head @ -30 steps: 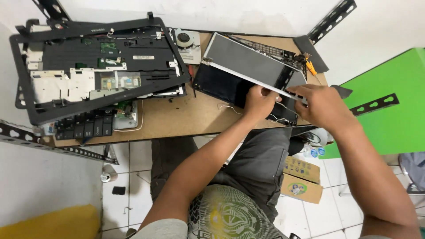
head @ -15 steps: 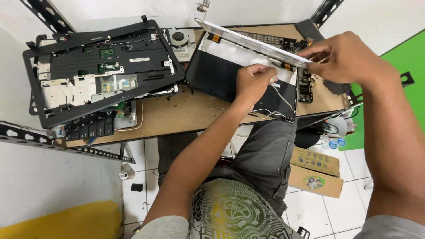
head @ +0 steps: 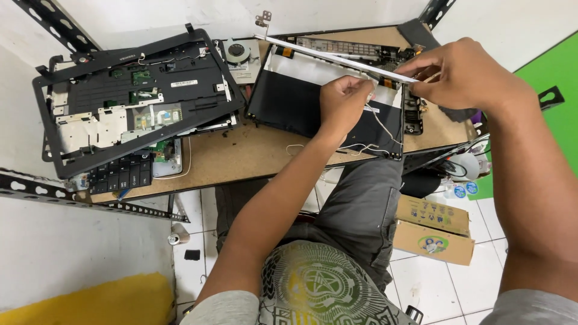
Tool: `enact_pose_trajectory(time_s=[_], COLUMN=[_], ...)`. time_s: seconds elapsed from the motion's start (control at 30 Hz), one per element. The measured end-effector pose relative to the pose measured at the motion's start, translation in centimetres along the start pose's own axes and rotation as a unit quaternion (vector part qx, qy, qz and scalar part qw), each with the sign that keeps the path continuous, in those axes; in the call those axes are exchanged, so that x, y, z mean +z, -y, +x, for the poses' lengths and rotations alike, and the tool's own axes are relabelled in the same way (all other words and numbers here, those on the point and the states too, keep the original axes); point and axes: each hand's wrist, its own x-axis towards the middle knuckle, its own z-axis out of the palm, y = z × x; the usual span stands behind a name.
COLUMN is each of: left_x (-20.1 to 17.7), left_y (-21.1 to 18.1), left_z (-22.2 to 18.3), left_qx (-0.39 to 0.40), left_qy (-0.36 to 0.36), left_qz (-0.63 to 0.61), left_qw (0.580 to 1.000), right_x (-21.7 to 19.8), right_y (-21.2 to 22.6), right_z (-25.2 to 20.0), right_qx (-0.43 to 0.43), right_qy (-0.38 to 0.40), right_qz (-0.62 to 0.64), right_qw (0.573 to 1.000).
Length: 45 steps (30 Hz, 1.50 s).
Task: Routing internal antenna and display cables around a laptop screen and installing the protective bezel.
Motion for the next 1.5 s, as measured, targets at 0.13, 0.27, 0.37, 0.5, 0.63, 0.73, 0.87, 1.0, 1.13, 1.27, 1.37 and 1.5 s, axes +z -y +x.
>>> enact_pose_trajectory(time_s=[0.13,0.27,0.37,0.5,0.63,0.73,0.87,1.0,1.13,1.27,1.37,1.5], left_x=[0.0,-0.1,0.0,0.1,0.2,0.2,0.3,0.4,0.6,0.6,0.6,0.5], left_y=[0.7,0.7,0.8,1.1,2.5,3.3,4.1,4.3,4.0,4.2,4.3,4.3], left_z=[0.1,-0.3,-0.2,0.3,1.3,1.8,2.2,2.3,2.2,2.3,2.3,2.2], left_qx=[0.019,0.012,0.008,0.019,0.023,0.024,0.050,0.043,0.024,0.021,0.025,0.027], left_qy=[-0.001,-0.001,-0.011,-0.011,-0.007,-0.005,0.005,0.003,-0.002,0.000,0.001,0.007], left_qz=[0.001,0.003,0.007,-0.005,0.000,-0.005,-0.027,-0.034,-0.050,-0.060,-0.059,-0.064], left_qw=[1.000,1.000,1.000,1.000,1.000,1.000,0.998,0.998,0.998,0.998,0.998,0.998], right_x=[0.0,0.0,0.1,0.1,0.1,0.0,0.1,0.0,0.2,0.3,0.3,0.3], right_y=[0.0,-0.1,-0.3,0.0,0.0,0.1,0.2,0.5,0.0,-0.2,-0.1,0.0], right_z=[-0.1,-0.1,0.0,-0.2,-0.2,-0.2,-0.2,-0.3,-0.2,-0.2,-0.2,-0.2], right_qx=[-0.004,-0.010,-0.011,-0.015,-0.029,-0.019,-0.021,-0.003,-0.028,-0.022,-0.027,-0.030], right_qy=[-0.003,-0.004,-0.002,-0.001,-0.005,0.000,-0.002,0.004,-0.002,-0.005,-0.006,-0.006], right_qz=[-0.002,-0.009,-0.011,-0.004,-0.013,-0.012,-0.013,0.006,-0.011,-0.011,-0.015,-0.012], right_qw=[1.000,1.000,1.000,1.000,0.999,1.000,1.000,1.000,1.000,1.000,1.000,0.999])
